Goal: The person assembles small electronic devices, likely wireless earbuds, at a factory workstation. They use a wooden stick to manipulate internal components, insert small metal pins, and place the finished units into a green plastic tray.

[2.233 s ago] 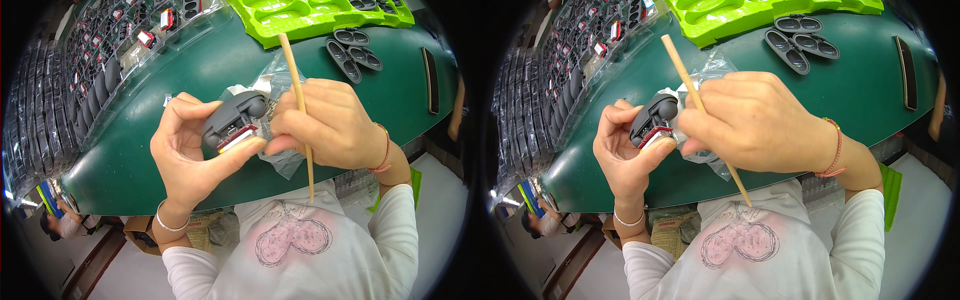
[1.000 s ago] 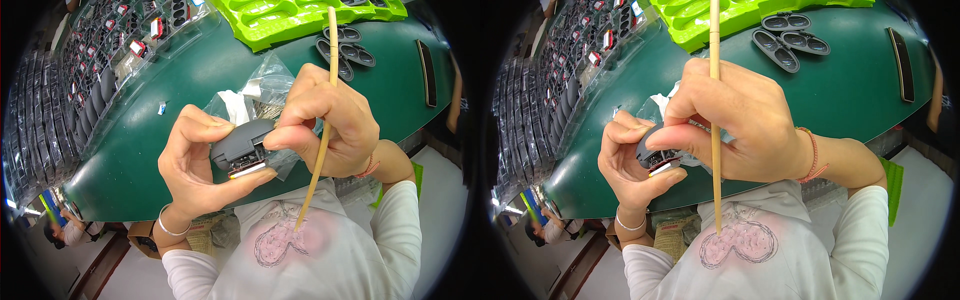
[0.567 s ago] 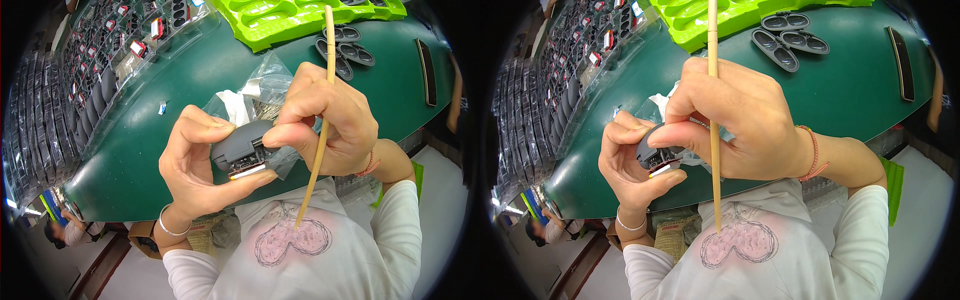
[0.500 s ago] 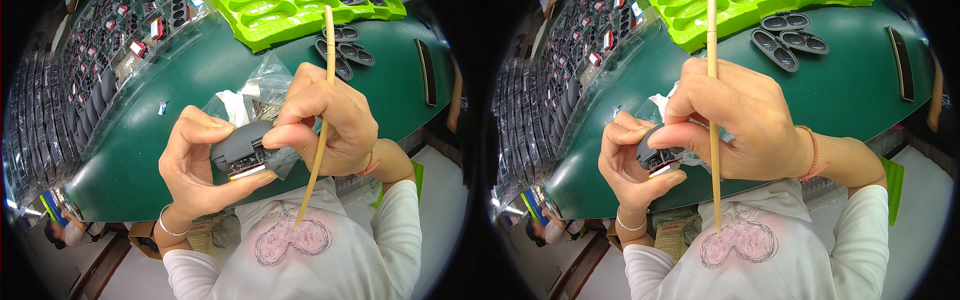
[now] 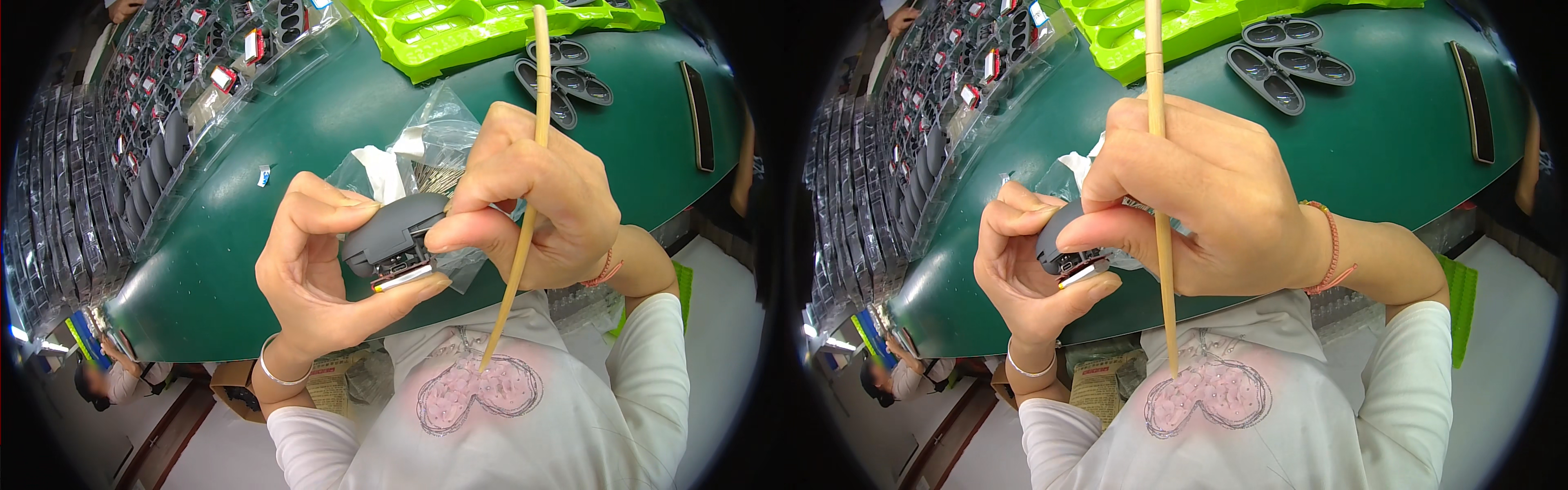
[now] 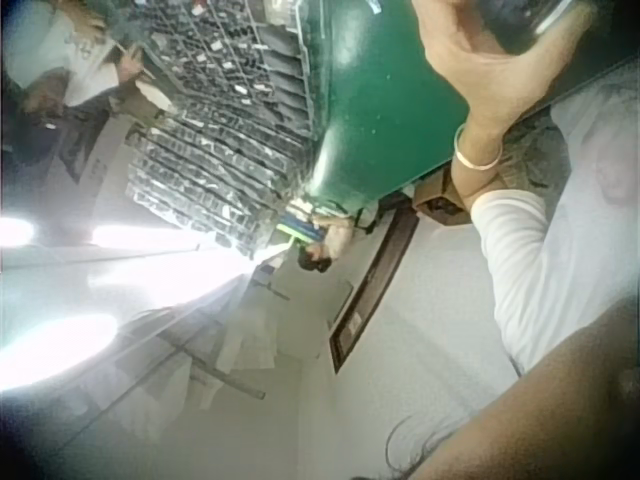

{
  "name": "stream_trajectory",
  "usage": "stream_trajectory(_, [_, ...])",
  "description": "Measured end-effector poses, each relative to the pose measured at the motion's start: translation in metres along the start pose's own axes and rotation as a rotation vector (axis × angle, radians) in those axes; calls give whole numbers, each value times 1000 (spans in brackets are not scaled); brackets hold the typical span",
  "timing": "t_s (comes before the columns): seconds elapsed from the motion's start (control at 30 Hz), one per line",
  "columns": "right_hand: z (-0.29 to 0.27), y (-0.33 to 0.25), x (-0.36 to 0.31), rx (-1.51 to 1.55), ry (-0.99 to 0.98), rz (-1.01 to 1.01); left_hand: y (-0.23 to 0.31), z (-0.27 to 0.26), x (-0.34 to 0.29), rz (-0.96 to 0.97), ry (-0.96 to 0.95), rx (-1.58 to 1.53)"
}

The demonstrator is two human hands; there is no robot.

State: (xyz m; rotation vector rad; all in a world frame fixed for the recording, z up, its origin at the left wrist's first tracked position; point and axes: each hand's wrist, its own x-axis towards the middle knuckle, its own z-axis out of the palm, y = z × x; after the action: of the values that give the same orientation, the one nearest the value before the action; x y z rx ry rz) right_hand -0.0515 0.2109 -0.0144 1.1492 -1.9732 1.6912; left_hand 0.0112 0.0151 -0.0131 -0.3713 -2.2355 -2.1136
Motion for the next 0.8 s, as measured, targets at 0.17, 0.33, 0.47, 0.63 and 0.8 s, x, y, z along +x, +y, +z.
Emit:
stream_trajectory(0.17, [1,1,-1,-21,24,11,1,3,-2,-8,18,8])
stream_trajectory(0.33, [4,2,-5,-45,64,17,4,3,0,-4,40,16])
stream_trajectory(0.47, [5,1,-6,-46,68,11,4,2,-1,32,32,94])
stream_trajectory(0.63, [4,7,-6,-37,19,-52,3,2,-1,-23,78,55])
stream_trajectory(0.8, [-12,20,4,-250,-63,-57,4,-1,1,-29,101,28])
